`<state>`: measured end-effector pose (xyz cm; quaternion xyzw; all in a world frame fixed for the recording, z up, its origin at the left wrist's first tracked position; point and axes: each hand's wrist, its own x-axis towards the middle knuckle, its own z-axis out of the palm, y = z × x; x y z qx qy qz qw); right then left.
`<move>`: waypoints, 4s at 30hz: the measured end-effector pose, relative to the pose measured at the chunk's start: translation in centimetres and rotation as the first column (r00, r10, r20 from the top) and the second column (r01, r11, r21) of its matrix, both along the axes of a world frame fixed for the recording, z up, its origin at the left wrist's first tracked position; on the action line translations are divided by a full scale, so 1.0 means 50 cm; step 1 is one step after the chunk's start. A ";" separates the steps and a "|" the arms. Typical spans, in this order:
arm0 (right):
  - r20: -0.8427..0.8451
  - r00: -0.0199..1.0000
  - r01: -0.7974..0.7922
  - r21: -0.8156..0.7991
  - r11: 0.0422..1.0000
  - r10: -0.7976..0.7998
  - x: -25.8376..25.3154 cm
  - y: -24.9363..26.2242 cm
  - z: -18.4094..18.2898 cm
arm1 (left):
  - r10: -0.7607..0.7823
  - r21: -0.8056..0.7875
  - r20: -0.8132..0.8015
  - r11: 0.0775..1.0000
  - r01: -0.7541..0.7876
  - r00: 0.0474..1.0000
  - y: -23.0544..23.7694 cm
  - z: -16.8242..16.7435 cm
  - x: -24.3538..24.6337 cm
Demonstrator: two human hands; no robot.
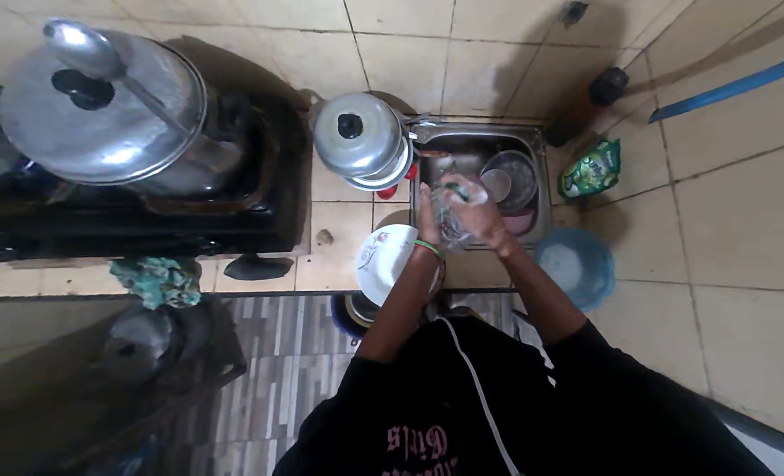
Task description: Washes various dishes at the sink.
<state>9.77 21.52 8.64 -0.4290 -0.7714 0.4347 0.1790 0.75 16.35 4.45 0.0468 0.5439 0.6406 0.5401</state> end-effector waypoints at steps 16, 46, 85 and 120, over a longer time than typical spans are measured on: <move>0.244 0.970 -0.083 0.289 0.954 0.010 0.007 -0.098 0.006 | 0.019 -0.013 -0.181 1.000 -0.022 0.983 -0.021 0.015 0.018; -0.229 0.946 0.237 0.006 0.971 -0.230 0.011 -0.019 0.041 | 0.075 -0.013 -0.039 0.997 -0.076 0.996 -0.021 0.013 0.054; -0.174 0.983 0.056 -0.030 0.998 -0.060 0.099 -0.078 -0.056 | -0.064 -0.146 0.014 0.987 0.066 0.998 -0.074 -0.067 0.005; 0.505 0.660 -0.650 0.014 0.760 0.556 -0.228 -0.117 0.193 | -0.217 -0.544 -0.587 0.819 -0.181 0.780 -0.164 -0.126 -0.369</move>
